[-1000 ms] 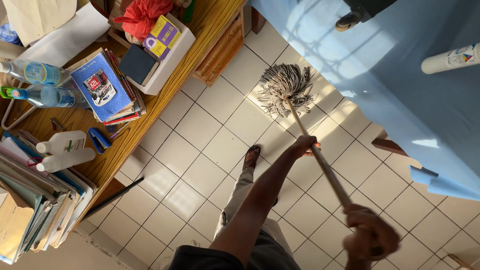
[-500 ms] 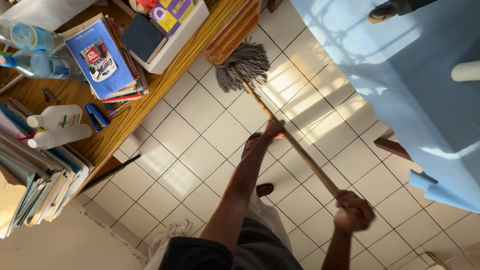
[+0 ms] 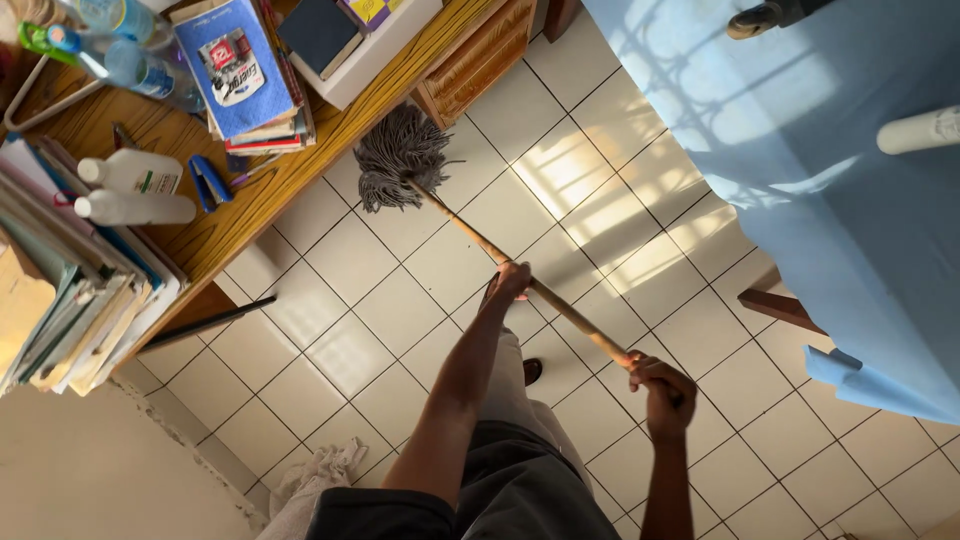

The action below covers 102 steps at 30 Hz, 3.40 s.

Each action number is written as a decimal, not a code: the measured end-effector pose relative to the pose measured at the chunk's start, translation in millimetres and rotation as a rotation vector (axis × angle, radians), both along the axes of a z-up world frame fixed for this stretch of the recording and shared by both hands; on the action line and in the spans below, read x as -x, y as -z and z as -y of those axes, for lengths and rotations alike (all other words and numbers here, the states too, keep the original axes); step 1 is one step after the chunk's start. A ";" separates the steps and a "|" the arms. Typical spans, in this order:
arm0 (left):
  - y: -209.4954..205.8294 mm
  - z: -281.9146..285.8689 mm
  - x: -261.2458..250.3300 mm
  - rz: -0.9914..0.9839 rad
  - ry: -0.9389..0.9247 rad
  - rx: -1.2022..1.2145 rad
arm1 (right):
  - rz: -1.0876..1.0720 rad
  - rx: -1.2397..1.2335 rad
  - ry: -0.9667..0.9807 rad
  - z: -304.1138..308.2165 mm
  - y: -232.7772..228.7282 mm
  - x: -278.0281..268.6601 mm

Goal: Mopping the tiled floor of a room and moving furniture to clean underneath.

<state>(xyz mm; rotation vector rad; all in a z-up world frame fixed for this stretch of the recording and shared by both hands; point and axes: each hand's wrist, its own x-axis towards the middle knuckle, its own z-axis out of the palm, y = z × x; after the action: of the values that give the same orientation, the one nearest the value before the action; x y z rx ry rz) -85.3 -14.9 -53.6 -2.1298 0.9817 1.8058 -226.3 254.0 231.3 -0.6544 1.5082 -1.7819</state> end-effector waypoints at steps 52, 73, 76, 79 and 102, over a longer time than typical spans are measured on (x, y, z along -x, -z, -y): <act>-67.9 7.1 -280.8 0.017 1.379 0.699 | -0.217 0.222 0.189 47.8 20.1 -297.9; -99.1 -257.0 -232.7 -0.551 0.857 1.124 | -0.628 -0.161 -0.216 -145.3 -184.0 -320.0; -120.0 -263.2 -237.6 -0.707 0.912 0.974 | -0.689 -0.205 -0.131 -145.7 -196.9 -349.0; -142.4 -266.6 -247.8 -0.789 0.910 0.683 | -0.769 -0.207 -0.074 -138.2 -207.3 -369.1; -150.4 -191.6 -433.9 -0.431 1.177 0.233 | -0.568 0.193 0.621 -166.0 -36.1 -515.1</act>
<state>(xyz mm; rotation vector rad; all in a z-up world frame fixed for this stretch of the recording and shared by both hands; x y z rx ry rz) 348.5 176.7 96.8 -0.7629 2.0119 1.4791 288.8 419.9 267.4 -0.9104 2.1003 -2.3579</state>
